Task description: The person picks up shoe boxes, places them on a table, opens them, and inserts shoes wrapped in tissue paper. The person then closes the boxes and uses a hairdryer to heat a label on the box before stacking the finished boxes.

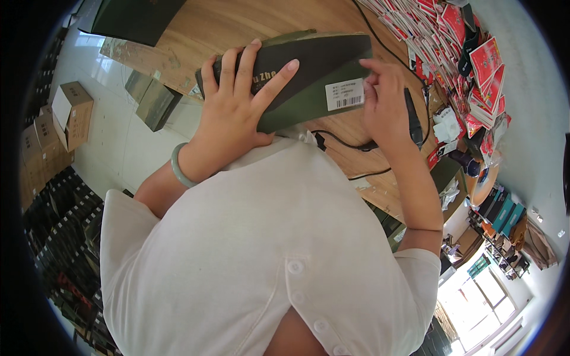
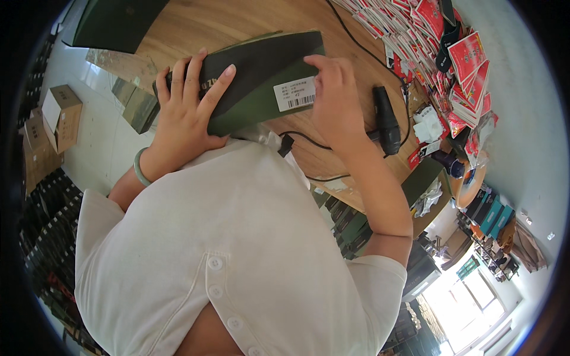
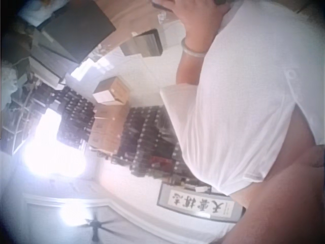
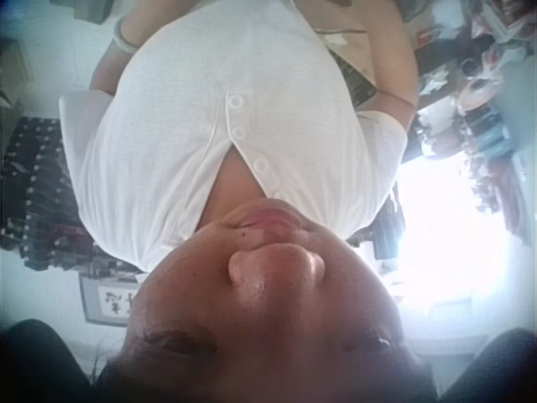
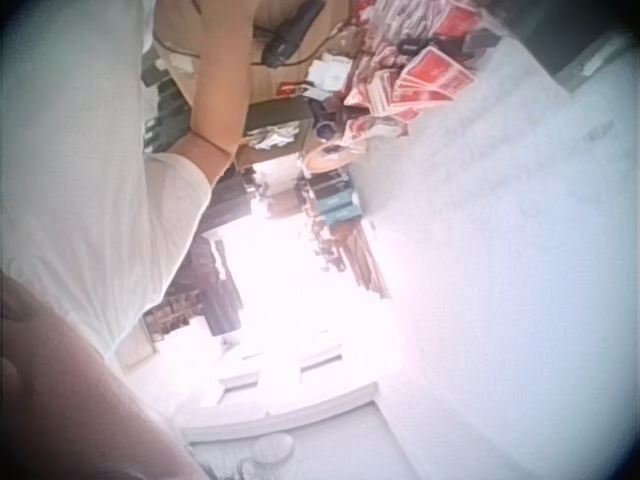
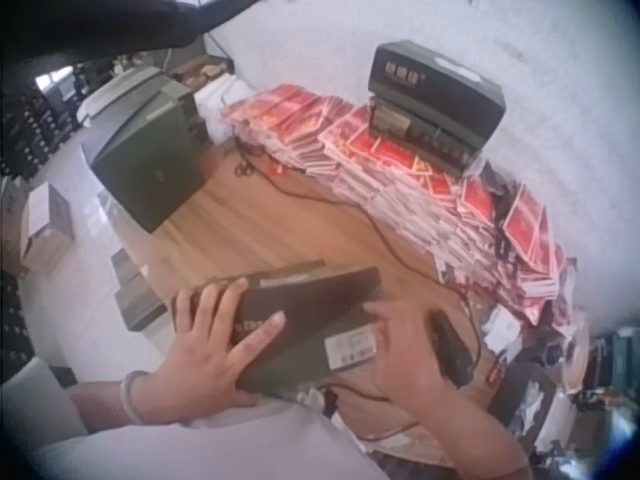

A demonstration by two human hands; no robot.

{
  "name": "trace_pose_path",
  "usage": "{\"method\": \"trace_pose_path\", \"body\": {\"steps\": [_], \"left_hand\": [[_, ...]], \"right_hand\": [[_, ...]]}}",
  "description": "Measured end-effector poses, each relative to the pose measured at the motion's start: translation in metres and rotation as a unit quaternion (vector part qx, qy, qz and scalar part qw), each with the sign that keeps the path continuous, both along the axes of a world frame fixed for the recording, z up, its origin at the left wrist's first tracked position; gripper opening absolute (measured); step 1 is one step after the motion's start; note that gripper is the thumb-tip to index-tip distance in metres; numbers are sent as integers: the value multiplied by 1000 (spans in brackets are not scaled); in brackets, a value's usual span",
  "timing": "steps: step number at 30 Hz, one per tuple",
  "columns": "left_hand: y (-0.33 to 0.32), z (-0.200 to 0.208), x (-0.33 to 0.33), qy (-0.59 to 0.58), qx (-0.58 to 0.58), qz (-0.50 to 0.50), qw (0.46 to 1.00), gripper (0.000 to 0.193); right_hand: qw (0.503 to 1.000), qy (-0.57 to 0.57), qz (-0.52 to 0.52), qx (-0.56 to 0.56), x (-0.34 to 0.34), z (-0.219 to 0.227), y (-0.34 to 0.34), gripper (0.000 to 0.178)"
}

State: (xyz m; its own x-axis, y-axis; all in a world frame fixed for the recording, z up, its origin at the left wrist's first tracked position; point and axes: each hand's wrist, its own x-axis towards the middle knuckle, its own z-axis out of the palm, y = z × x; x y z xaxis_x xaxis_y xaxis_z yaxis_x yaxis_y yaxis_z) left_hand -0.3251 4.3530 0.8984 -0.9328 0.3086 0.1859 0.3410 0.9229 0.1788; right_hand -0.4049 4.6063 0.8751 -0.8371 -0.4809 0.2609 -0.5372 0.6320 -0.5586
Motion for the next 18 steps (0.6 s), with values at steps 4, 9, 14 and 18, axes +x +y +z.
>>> {"method": "trace_pose_path", "body": {"steps": [4, 9, 14, 18], "left_hand": [[-1, 0, 1, 1, 4, 1, 1000, 113], [-1, -1, 2, 10, 12, 1, 1000, 112], [-1, -2, 3, 11, 12, -3, 1000, 111], [0, -2, 2, 11, 10, -3, 1000, 111]], "right_hand": [[995, -16, -59, -77, 1, 6, 5, 28], [991, -56, -108, -63, 4, -4, 7, 13], [996, 31, -87, 18, 4, -12, 5, 10], [993, 42, -92, 59, 2, -15, -1, 9]]}}
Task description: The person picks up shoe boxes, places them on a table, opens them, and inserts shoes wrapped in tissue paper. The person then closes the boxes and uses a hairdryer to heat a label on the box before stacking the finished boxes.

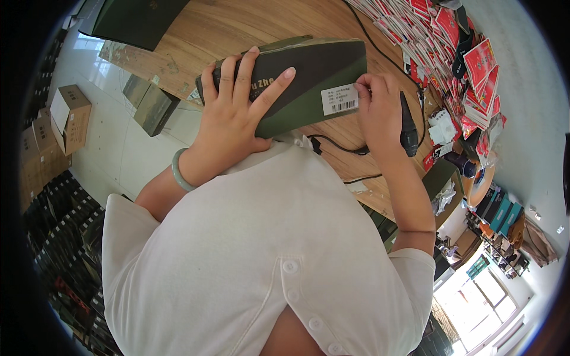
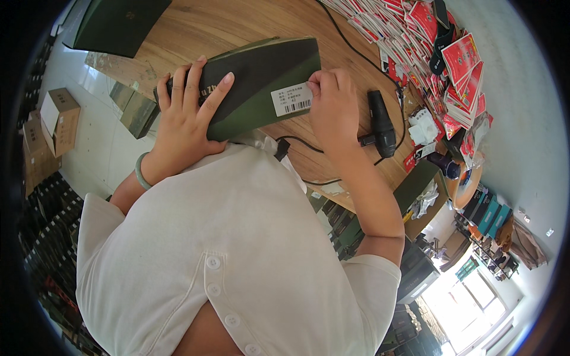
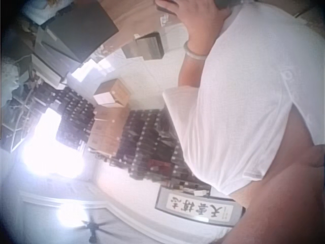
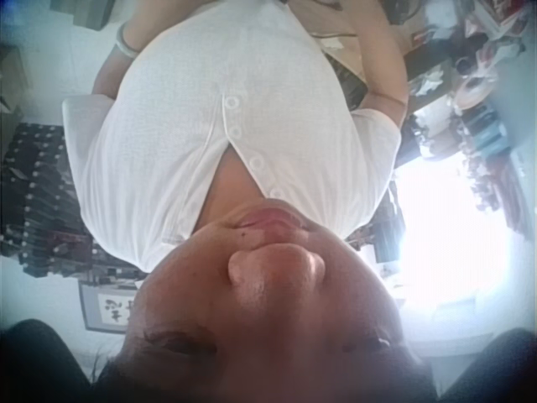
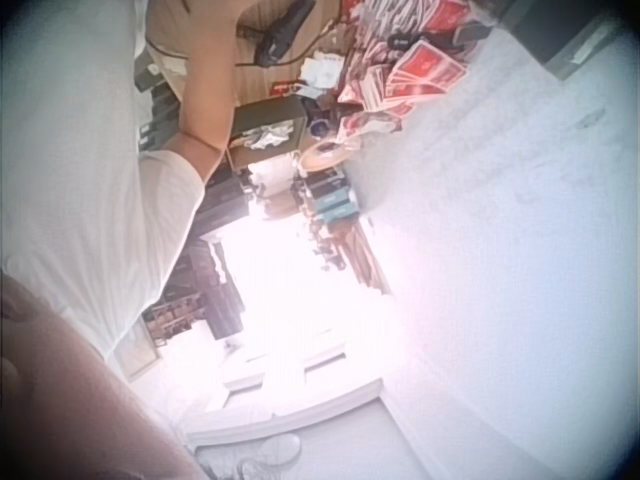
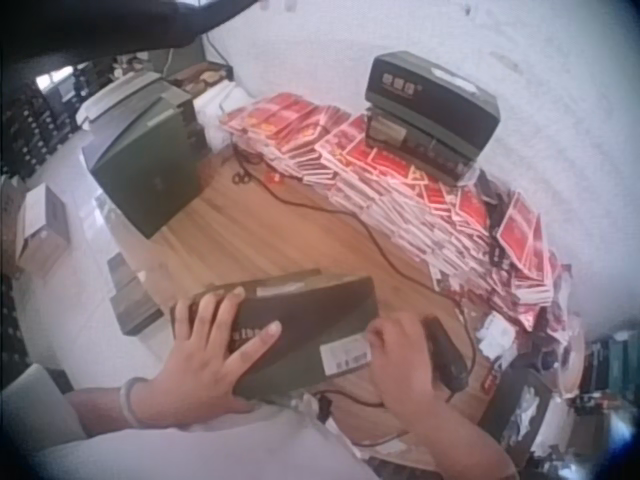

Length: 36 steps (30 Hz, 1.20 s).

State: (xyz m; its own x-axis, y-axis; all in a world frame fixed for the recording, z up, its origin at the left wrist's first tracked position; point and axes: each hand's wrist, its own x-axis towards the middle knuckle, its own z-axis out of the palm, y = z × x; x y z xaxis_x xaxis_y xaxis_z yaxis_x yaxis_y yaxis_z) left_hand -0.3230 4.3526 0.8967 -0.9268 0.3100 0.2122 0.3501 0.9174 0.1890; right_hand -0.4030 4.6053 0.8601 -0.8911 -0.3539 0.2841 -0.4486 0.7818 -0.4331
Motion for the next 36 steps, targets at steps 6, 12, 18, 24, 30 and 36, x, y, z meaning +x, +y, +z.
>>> {"method": "trace_pose_path", "body": {"steps": [6, 12, 18, 24, 30, 36], "left_hand": [[0, -1, -2, 1, -6, -4, 1000, 111], [0, 1, -2, -12, -1, 9, 1000, 112], [0, 0, 0, -10, 2, 10, 1000, 113], [0, 0, 0, 0, -2, 3, 1000, 113], [1, 1, 1, 1, -7, 4, 1000, 112], [1, 0, -1, -1, -5, -3, 1000, 112]], "right_hand": [[998, -54, -7, 12, -2, 2, -3, 7], [982, -153, -30, -110, -8, 10, 8, 7], [975, -126, -52, -174, -4, 13, 10, 8], [983, -117, -28, -135, 3, 14, 5, 11], [995, -81, -26, -60, 1, 6, 2, 8], [997, -71, -12, 41, 0, 10, -4, 7]]}}
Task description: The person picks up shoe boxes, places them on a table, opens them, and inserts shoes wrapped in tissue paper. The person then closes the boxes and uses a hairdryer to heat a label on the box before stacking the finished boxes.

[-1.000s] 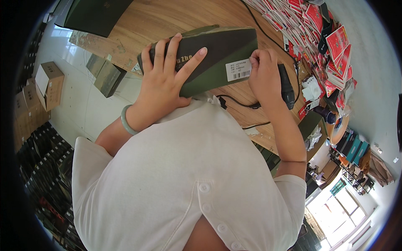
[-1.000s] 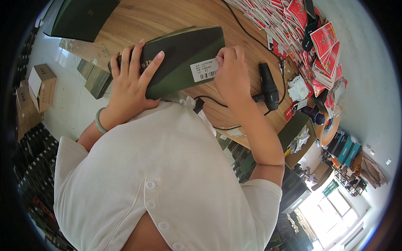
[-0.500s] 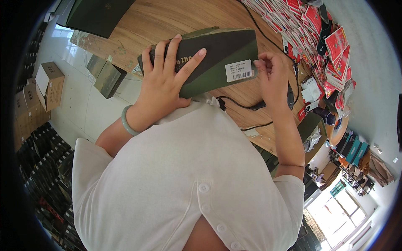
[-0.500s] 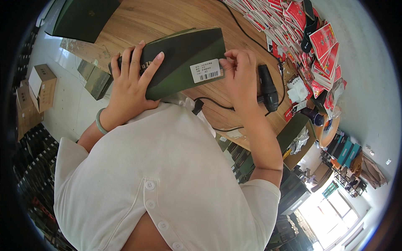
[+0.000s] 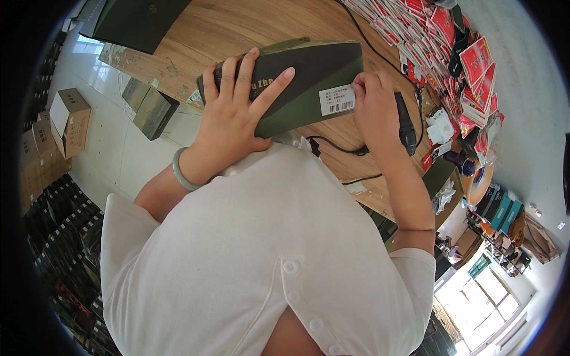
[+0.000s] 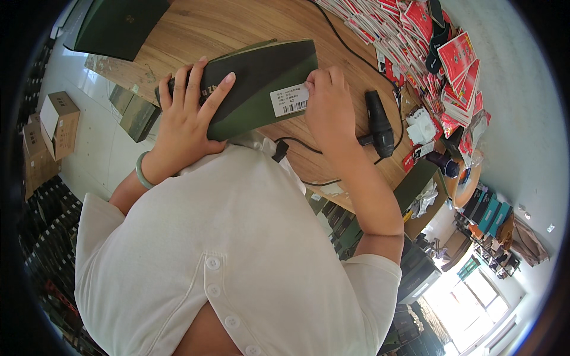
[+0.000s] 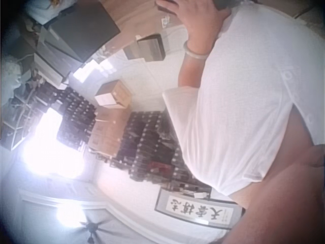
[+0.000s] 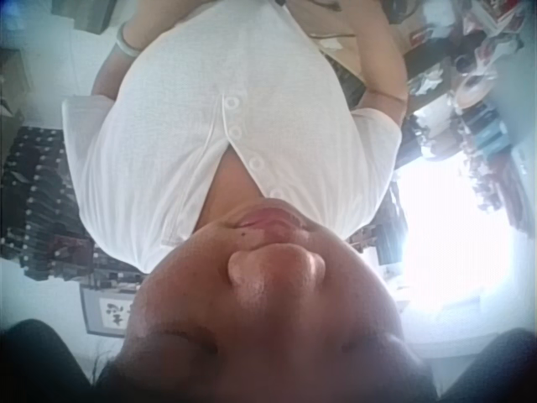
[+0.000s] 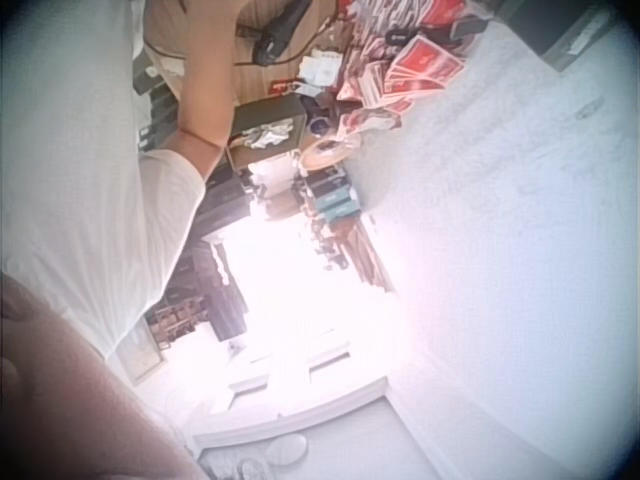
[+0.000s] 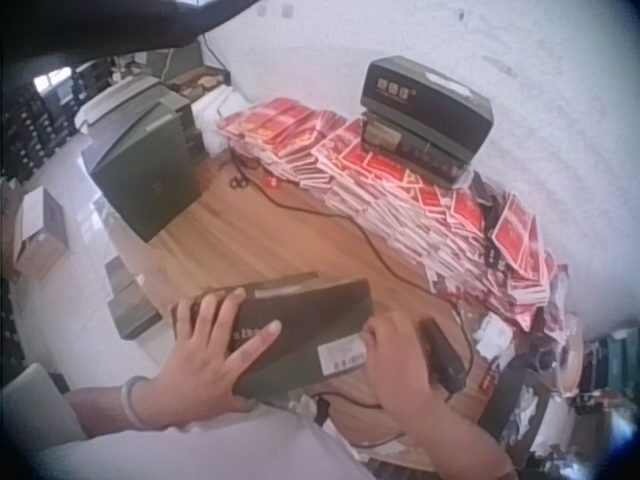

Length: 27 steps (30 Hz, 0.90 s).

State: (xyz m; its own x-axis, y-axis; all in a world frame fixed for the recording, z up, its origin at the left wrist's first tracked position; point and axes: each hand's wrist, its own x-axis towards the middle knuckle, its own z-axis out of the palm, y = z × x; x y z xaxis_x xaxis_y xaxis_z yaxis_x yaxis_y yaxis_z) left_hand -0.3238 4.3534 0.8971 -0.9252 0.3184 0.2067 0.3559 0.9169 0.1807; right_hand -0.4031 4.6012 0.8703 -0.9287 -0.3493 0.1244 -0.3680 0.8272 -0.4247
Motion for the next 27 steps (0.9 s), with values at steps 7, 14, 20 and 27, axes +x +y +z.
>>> {"method": "trace_pose_path", "body": {"steps": [7, 14, 20, 27], "left_hand": [[0, -2, 0, 3, -2, -1, 1000, 113], [-1, -3, 0, 13, 4, 0, 1000, 113], [-1, -1, 0, -2, 3, 6, 1000, 114], [-1, -2, -1, 2, 4, 5, 1000, 114]], "right_hand": [[999, -18, 0, -28, -1, -6, 0, 8], [998, -9, 10, -66, -1, -12, 1, 6], [982, 29, 15, -187, 2, -22, 12, 16], [985, 66, 21, -156, 4, -23, 14, 22]]}}
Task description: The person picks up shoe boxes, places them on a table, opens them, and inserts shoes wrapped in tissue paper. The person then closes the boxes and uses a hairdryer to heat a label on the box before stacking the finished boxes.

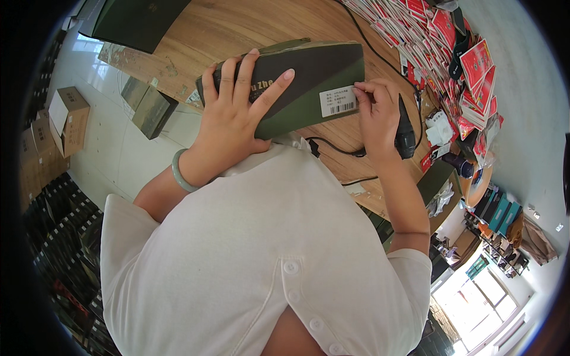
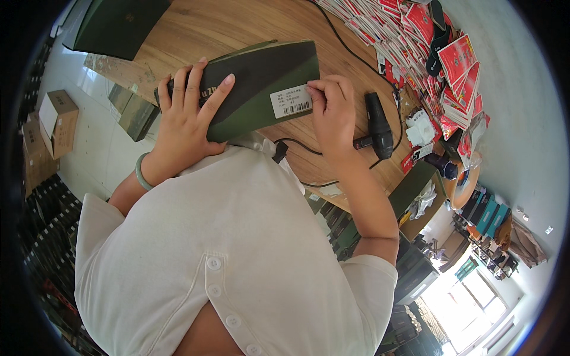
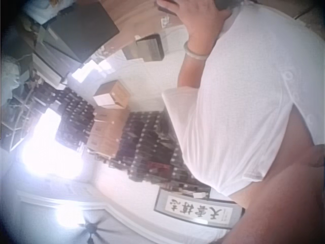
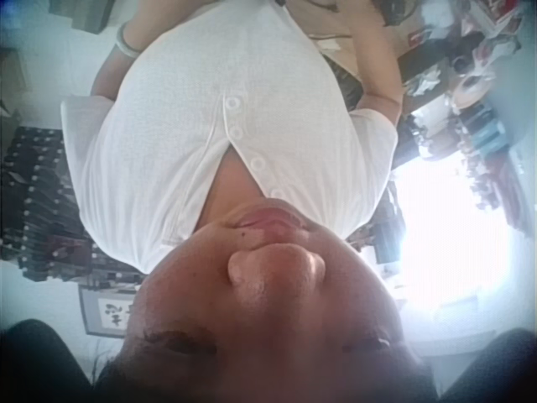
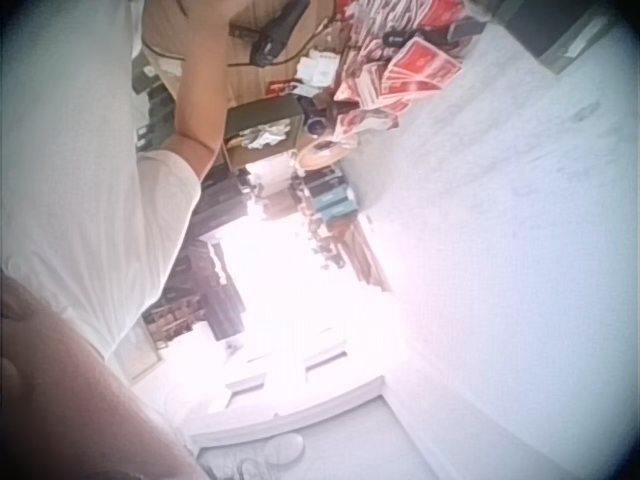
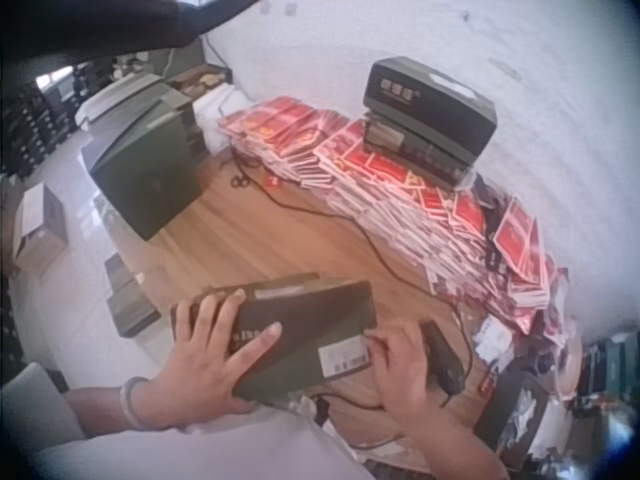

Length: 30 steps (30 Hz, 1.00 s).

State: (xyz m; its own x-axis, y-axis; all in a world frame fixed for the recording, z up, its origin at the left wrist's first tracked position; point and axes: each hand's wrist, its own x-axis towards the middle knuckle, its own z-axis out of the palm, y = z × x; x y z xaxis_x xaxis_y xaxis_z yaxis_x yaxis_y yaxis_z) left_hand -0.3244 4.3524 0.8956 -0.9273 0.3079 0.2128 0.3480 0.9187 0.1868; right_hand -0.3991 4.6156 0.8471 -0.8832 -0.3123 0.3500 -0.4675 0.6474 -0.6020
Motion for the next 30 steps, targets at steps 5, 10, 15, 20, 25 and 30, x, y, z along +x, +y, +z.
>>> {"method": "trace_pose_path", "body": {"steps": [5, 10, 15, 20, 25, 30], "left_hand": [[1, 1, 0, -1, -4, -3, 1000, 113], [2, -1, 1, 0, -5, 1, 1000, 110], [2, 1, 3, -13, -12, 5, 1000, 108], [2, 1, 3, -11, -8, 9, 1000, 108], [2, 2, 2, -16, -12, 3, 1000, 109], [3, 2, 2, -13, -10, 0, 1000, 109]], "right_hand": [[996, 4, -36, 84, 3, 7, -13, 11], [992, -41, -49, 107, 7, 18, -17, 7], [993, -78, -31, 87, 10, 26, -11, 9], [979, -174, -26, -104, 12, 27, -4, 19], [991, -135, 2, -5, 7, 27, -2, 22], [995, -78, 2, 66, 7, 27, -3, 11]]}}
